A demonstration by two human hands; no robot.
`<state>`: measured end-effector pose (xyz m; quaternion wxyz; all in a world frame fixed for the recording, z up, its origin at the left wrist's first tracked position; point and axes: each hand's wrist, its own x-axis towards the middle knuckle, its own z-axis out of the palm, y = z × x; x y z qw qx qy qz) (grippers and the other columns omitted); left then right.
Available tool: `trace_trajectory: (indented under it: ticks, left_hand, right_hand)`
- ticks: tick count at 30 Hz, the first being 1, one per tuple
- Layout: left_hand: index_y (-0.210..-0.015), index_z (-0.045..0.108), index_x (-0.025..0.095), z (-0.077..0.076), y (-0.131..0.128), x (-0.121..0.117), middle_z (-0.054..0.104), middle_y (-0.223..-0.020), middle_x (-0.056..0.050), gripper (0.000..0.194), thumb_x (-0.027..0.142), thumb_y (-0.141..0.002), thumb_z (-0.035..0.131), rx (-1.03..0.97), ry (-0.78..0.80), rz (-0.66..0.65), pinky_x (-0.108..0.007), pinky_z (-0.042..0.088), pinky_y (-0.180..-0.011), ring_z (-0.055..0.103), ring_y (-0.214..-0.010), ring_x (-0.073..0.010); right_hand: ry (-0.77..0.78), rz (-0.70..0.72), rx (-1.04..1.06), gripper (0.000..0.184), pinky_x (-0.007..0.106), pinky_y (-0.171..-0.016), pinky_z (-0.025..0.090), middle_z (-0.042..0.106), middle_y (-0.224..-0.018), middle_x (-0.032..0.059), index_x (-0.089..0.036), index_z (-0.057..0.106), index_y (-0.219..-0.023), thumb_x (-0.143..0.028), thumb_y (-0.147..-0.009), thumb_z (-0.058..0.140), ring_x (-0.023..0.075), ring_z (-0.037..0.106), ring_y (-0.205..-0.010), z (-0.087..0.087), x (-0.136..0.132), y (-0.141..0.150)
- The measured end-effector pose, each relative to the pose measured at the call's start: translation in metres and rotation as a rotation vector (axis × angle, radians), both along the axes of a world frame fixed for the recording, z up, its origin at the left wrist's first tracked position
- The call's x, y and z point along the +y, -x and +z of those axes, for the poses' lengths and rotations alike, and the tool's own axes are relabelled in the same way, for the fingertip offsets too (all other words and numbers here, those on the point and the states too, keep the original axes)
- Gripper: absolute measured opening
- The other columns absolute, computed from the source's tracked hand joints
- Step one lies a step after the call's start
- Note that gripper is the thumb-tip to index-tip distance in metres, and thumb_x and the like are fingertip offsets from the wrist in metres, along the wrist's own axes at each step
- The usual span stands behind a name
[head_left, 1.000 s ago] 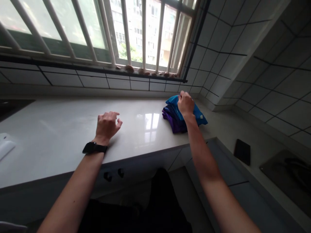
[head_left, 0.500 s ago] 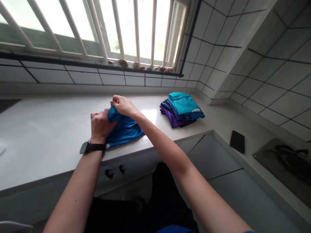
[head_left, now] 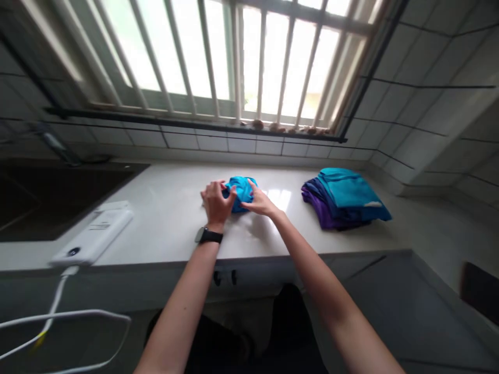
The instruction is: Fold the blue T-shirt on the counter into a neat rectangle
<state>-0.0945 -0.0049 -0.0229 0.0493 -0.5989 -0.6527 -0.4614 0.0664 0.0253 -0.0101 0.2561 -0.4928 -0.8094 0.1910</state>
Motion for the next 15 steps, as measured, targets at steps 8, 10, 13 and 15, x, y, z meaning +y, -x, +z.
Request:
trace_trajectory:
  ticks: [8, 10, 13, 15]
  left_hand:
    - [-0.13, 0.063, 0.023, -0.011, 0.002, 0.005, 0.075, -0.114, -0.012, 0.044, 0.042, -0.091, 0.068, 0.025, 0.149, -0.058, -0.047, 0.033, -0.111, 0.064, -0.117, -0.033]
    - [-0.128, 0.066, 0.024, -0.012, 0.003, 0.006, 0.076, -0.112, -0.013, 0.039, 0.042, -0.093, 0.066, 0.04, 0.2, -0.069, -0.048, 0.033, -0.11, 0.064, -0.117, -0.0335]
    - [-0.116, 0.072, 0.026, -0.013, 0.002, 0.007, 0.076, -0.104, -0.012, 0.027, 0.042, -0.098, 0.059, 0.077, 0.241, -0.084, -0.049, 0.033, -0.108, 0.065, -0.113, -0.0333]
    - [-0.101, 0.075, 0.025, -0.012, 0.002, 0.007, 0.075, -0.102, -0.012, 0.025, 0.041, -0.1, 0.056, 0.12, 0.244, -0.093, -0.05, 0.035, -0.106, 0.064, -0.112, -0.033]
  right_hand:
    - [-0.001, -0.096, -0.098, 0.028, 0.029, -0.077, 0.049, 0.078, -0.099, 0.0058, -0.026, 0.074, -0.119, -0.028, -0.097, 0.056, 0.0234, 0.071, -0.092, -0.021, 0.025, -0.012]
    - [-0.007, -0.094, 0.011, 0.027, 0.028, -0.074, 0.048, 0.077, -0.087, 0.0049, -0.025, 0.078, -0.106, -0.033, -0.098, 0.054, 0.0228, 0.07, -0.084, -0.021, 0.027, -0.016]
    - [-0.026, -0.092, 0.317, 0.034, 0.029, -0.068, 0.047, 0.067, -0.066, 0.0019, -0.022, 0.078, -0.09, -0.043, -0.098, 0.052, 0.0208, 0.065, -0.069, -0.017, 0.027, -0.018]
    - [-0.018, -0.092, 0.602, 0.043, 0.029, -0.063, 0.047, 0.058, -0.057, -0.0004, -0.021, 0.077, -0.088, -0.054, -0.098, 0.052, 0.019, 0.059, -0.061, -0.012, 0.024, -0.018]
